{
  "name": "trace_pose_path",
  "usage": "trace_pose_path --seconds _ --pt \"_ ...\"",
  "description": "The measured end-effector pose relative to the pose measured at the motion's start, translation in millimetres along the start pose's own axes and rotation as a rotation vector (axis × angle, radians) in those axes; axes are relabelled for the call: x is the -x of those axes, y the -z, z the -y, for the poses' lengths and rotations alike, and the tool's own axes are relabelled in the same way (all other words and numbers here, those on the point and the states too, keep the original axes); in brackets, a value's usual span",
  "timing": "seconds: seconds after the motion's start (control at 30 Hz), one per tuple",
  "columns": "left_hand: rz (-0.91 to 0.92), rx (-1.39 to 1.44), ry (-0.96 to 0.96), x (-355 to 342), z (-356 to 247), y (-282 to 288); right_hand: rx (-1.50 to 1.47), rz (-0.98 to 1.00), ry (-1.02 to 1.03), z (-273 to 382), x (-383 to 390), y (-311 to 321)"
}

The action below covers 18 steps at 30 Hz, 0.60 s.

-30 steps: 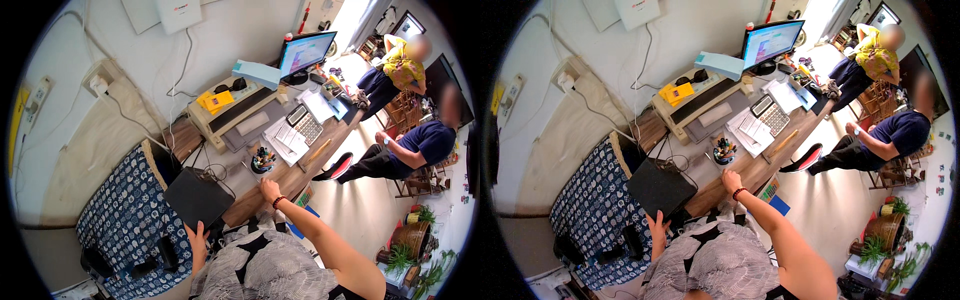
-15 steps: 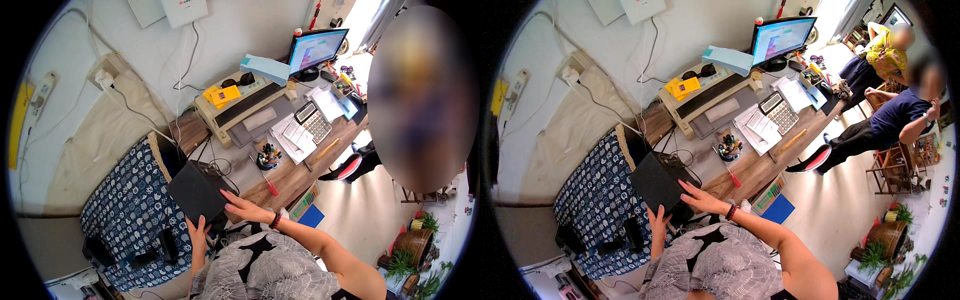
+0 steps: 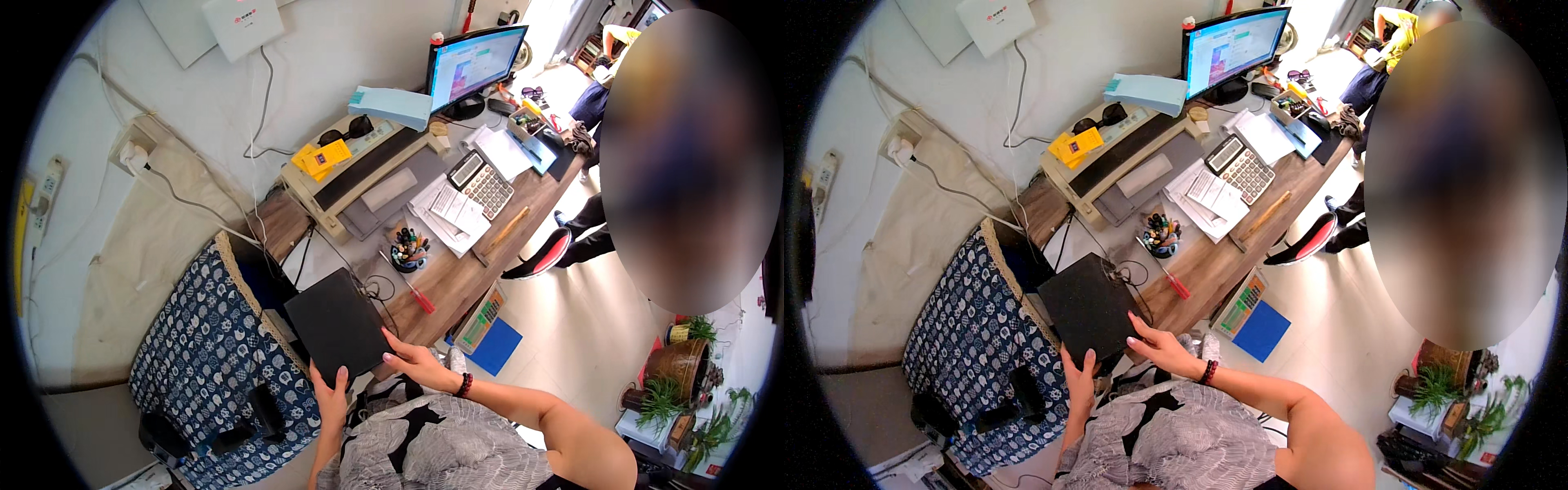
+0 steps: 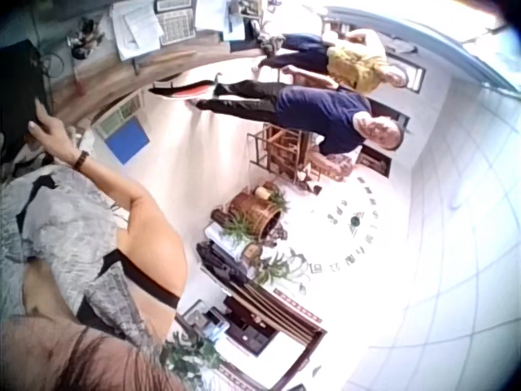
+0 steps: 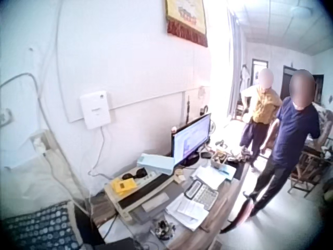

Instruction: The person mounts a white router onto a wall-mounted bracket, wipes a black electronic box with a cloth, and organizes various power and data cables located behind a desktop printer.

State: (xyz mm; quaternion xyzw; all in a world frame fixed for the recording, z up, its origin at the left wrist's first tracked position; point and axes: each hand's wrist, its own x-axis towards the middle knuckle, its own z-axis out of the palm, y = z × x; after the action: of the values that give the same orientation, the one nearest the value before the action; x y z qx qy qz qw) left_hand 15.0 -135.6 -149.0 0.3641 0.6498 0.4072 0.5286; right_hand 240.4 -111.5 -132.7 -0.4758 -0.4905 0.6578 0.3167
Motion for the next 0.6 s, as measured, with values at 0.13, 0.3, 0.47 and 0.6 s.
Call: trace_pose_path --seconds 0.13,0.3,0.47,0.6 --pt "0.037 -0.074 -0.086 13 -10 -25 -0.035 -0.038 -0.026 -2 12 18" --pt "0.032 -0.137 -0.094 21 5 -38 0.007 -0.053 -0.024 -2 18 30" --pt "0.03 -0.216 -0.055 29 -9 -45 -0.012 -0.017 0.054 -20 26 34" --pt "0.046 -0.218 -0.026 30 -17 -44 0.005 -0.064 -0.038 -51 10 66"
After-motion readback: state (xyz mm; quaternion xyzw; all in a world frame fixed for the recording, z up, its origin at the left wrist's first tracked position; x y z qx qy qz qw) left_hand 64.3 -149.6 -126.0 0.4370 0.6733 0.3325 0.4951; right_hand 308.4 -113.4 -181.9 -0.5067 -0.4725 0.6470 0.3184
